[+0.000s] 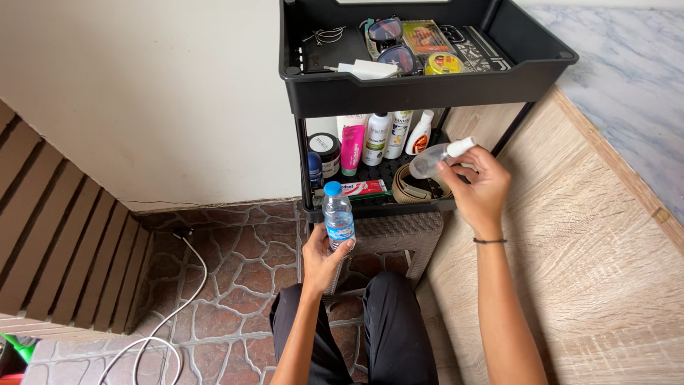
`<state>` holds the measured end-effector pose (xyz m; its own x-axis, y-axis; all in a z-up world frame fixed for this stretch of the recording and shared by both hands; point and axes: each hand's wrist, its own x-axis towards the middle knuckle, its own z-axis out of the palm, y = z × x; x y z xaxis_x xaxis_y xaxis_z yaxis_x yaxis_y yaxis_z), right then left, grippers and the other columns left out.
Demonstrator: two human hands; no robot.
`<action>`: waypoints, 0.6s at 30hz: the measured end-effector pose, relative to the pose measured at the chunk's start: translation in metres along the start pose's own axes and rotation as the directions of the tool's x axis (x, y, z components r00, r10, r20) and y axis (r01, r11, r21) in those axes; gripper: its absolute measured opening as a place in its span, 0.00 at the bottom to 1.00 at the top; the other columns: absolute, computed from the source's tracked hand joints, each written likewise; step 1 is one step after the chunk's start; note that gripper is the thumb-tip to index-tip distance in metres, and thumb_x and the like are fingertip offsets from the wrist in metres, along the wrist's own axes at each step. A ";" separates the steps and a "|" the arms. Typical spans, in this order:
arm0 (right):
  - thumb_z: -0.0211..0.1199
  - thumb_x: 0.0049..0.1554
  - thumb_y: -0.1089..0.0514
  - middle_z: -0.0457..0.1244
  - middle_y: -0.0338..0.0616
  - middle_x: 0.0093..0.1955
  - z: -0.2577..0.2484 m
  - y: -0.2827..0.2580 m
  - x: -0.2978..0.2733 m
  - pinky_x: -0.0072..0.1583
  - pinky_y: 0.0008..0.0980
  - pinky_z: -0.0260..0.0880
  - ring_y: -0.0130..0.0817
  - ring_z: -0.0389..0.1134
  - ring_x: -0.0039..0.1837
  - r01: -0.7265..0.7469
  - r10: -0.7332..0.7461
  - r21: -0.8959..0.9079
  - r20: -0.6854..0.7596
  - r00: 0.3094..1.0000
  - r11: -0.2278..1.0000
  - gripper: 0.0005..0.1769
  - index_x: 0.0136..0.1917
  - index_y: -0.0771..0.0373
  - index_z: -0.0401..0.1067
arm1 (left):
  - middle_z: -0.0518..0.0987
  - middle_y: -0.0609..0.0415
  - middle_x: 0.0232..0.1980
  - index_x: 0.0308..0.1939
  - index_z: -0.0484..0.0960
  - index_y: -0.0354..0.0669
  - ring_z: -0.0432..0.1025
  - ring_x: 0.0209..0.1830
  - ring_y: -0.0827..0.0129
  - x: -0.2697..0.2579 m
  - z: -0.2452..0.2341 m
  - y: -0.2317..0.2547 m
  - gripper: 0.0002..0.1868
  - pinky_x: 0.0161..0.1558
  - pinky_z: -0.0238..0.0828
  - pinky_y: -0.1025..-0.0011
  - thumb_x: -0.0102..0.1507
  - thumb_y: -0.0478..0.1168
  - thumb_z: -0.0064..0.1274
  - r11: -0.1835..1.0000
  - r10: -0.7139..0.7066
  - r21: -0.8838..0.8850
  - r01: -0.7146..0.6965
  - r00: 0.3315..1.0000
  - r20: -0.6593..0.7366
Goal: The person sits on the floor and packs toiletry bottles, a toothbrush and toothpaste from a rolling shelf cart into a pink mesh pouch. They zip the pouch, carry it to a table next to a backpack, then pick up a water bottle and place items on the cart.
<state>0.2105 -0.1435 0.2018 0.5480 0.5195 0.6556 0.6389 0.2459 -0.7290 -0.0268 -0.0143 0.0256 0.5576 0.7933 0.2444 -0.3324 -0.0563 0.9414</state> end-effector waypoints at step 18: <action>0.70 0.54 0.67 0.72 0.53 0.53 0.015 0.112 0.073 0.55 0.37 0.75 0.39 0.75 0.52 -0.212 0.268 -0.530 0.030 0.963 0.821 0.19 0.59 0.70 0.74 | 0.85 0.47 0.46 0.51 0.79 0.32 0.79 0.47 0.71 -0.002 0.000 0.008 0.26 0.49 0.77 0.68 0.57 0.46 0.68 0.968 0.022 0.248 -0.025 1.000 0.012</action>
<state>0.3142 -0.0658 0.1647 0.6831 0.5903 0.4300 0.6942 -0.3418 -0.6335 -0.0307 -0.0162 0.0330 0.5594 0.7843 0.2683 -0.1469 -0.2247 0.9633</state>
